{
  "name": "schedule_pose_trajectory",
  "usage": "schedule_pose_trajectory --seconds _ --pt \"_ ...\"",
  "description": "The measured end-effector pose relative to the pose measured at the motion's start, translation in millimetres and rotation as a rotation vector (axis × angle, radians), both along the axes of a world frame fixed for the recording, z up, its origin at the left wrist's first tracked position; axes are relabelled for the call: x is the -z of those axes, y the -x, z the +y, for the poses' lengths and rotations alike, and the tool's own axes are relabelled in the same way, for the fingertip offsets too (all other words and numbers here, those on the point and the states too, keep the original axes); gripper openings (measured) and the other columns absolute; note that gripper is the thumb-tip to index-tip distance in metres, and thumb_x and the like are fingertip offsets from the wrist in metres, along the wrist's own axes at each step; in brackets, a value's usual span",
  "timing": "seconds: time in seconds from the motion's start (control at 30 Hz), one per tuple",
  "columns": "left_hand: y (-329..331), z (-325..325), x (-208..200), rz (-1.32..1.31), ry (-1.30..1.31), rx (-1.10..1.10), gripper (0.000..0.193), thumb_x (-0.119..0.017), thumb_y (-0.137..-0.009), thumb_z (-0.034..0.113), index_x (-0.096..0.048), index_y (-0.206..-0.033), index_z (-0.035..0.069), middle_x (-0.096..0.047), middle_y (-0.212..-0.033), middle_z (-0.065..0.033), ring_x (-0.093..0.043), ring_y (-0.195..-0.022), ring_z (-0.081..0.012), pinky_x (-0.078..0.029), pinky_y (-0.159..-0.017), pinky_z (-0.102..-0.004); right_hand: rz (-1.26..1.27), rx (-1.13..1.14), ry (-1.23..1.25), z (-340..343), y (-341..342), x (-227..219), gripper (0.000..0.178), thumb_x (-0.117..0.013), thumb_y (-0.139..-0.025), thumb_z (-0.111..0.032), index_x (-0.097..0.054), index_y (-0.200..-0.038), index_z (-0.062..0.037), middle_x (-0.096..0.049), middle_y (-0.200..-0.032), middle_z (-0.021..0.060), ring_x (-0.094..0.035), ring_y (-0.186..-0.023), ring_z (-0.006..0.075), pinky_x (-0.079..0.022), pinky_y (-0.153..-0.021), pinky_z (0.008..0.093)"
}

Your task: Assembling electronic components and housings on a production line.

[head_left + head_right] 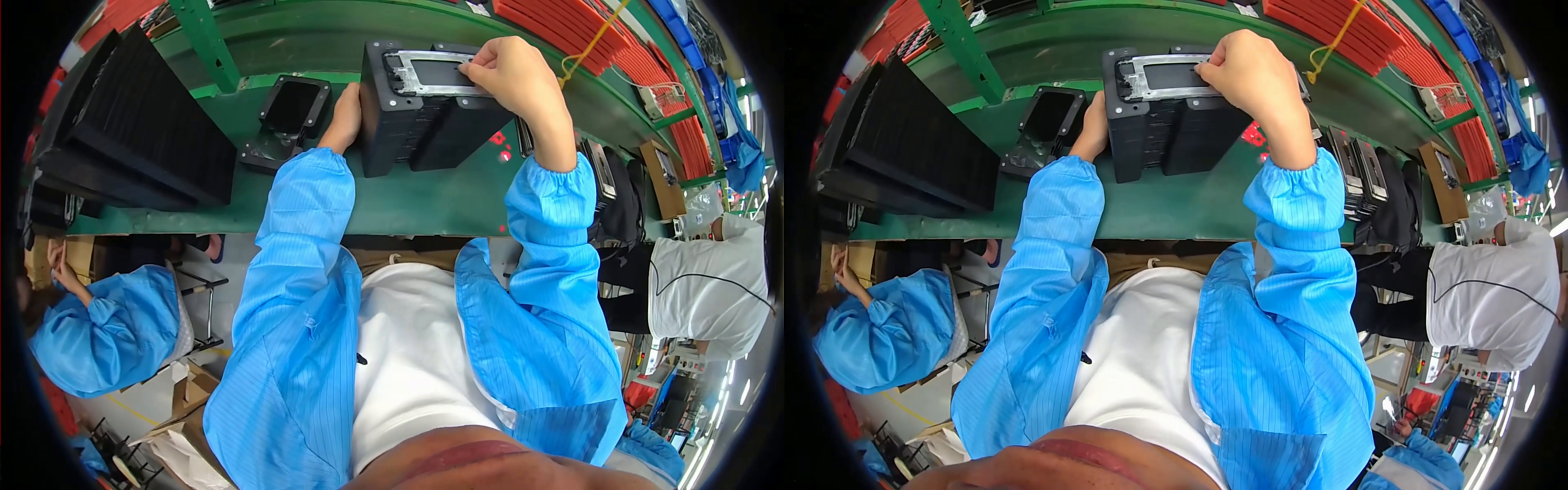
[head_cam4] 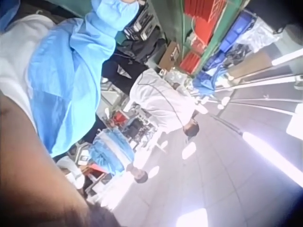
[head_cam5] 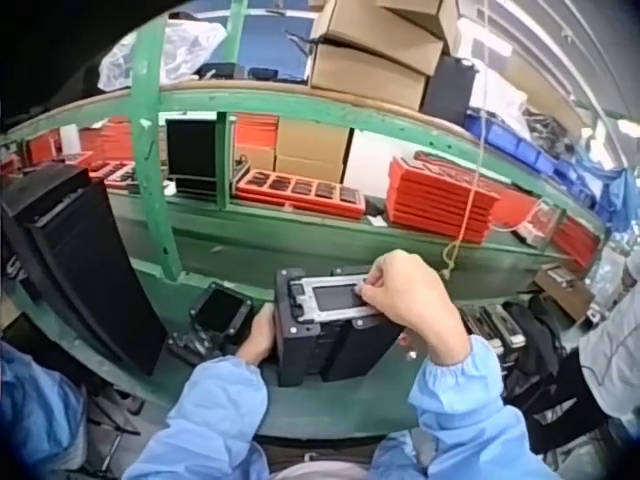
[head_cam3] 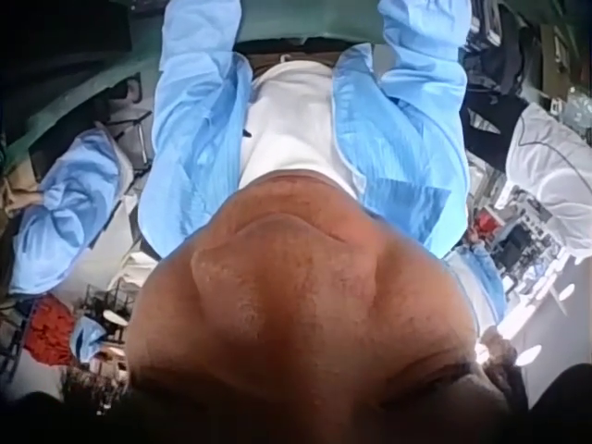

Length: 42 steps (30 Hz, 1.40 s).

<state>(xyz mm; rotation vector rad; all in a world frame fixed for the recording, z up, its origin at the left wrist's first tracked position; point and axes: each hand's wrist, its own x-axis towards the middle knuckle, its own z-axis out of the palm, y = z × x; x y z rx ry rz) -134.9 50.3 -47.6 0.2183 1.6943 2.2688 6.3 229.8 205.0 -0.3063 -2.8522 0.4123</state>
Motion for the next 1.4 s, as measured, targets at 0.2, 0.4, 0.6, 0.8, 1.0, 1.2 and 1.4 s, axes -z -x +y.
schedule_pose_trajectory --seconds 0.2,0.4,0.6,0.8,1.0,1.2,1.4 --pt "-13.2 1.4 -11.6 0.006 -0.097 -0.005 0.041 -0.039 -0.106 0.036 -0.064 -0.101 0.004 -0.063 -0.096 -0.0025 -0.054 -0.086 -0.0128 -0.044 -0.079 -0.0305 0.027 -0.033 0.043 -4.3 -2.9 -4.2 0.027 -0.079 -0.079 -0.028 -0.076 -0.089 -0.0037 -0.072 -0.074 0.0123 -0.071 -0.072 0.0269 -0.055 -0.070 0.0380" --pt "0.9 -1.0 12.6 0.037 -0.032 -0.001 0.043 -0.039 -0.107 0.039 -0.064 -0.107 0.004 -0.065 -0.100 -0.0040 -0.056 -0.091 -0.0136 -0.045 -0.084 -0.0313 0.140 -0.208 -0.194 9.1 -10.8 -12.7 0.051 -0.087 -0.074 -0.034 -0.070 -0.115 -0.0077 -0.069 -0.110 0.0160 -0.063 -0.113 0.0318 -0.050 -0.089 0.0389" --pt "0.2 9.8 5.4 0.019 -0.049 -0.014 0.045 -0.039 -0.107 0.039 -0.063 -0.103 0.002 -0.065 -0.099 -0.0042 -0.056 -0.092 -0.0142 -0.045 -0.084 -0.0330 0.040 -0.176 -0.424 35.0 34.0 -7.0 0.060 -0.089 -0.073 -0.034 -0.066 -0.123 -0.0108 -0.063 -0.122 0.0154 -0.052 -0.124 0.0354 -0.046 -0.099 0.0418" --pt "7.9 -25.7 15.9 0.342 0.279 -0.050 0.037 -0.046 -0.105 0.029 -0.065 -0.111 -0.002 -0.068 -0.110 -0.0092 -0.062 -0.093 -0.0172 -0.048 -0.085 -0.0353 -0.046 -0.338 -0.488 6.6 8.0 -42.5 0.044 -0.069 -0.095 -0.041 -0.064 -0.132 -0.0171 -0.058 -0.143 0.0192 -0.054 -0.133 0.0256 -0.042 -0.108 0.0411" --pt "-127.1 -49.4 -47.5 0.475 0.004 -0.458 0.030 -0.041 -0.105 0.015 -0.062 -0.106 -0.007 -0.064 -0.101 -0.0128 -0.062 -0.088 -0.0195 -0.050 -0.081 -0.0313 0.267 0.110 0.065 165.0 -77.1 93.0 0.041 -0.076 -0.085 -0.034 -0.071 -0.107 0.0012 -0.072 -0.093 0.0193 -0.072 -0.084 0.0317 -0.056 -0.072 0.0397" --pt "-210.6 -33.5 -51.6 0.448 -0.035 -0.181 0.021 -0.046 -0.101 0.011 -0.058 -0.094 -0.004 -0.059 -0.087 -0.0125 -0.055 -0.072 -0.0159 -0.047 -0.069 -0.0301 0.276 0.167 -0.371 190.1 -64.1 192.9 0.021 -0.071 -0.083 -0.024 -0.065 -0.088 -0.0035 -0.068 -0.085 0.0180 -0.068 -0.084 0.0363 -0.052 -0.074 0.0511" --pt "-228.1 9.6 -87.0 0.557 -0.118 0.162 0.021 -0.044 -0.104 0.012 -0.059 -0.100 -0.003 -0.061 -0.086 -0.0123 -0.059 -0.074 -0.0183 -0.049 -0.064 -0.0310 0.507 0.306 -0.507 169.9 -90.9 184.2 0.011 -0.072 -0.079 -0.010 -0.070 -0.088 -0.0040 -0.064 -0.080 0.0139 -0.064 -0.075 0.0322 -0.050 -0.065 0.0450"
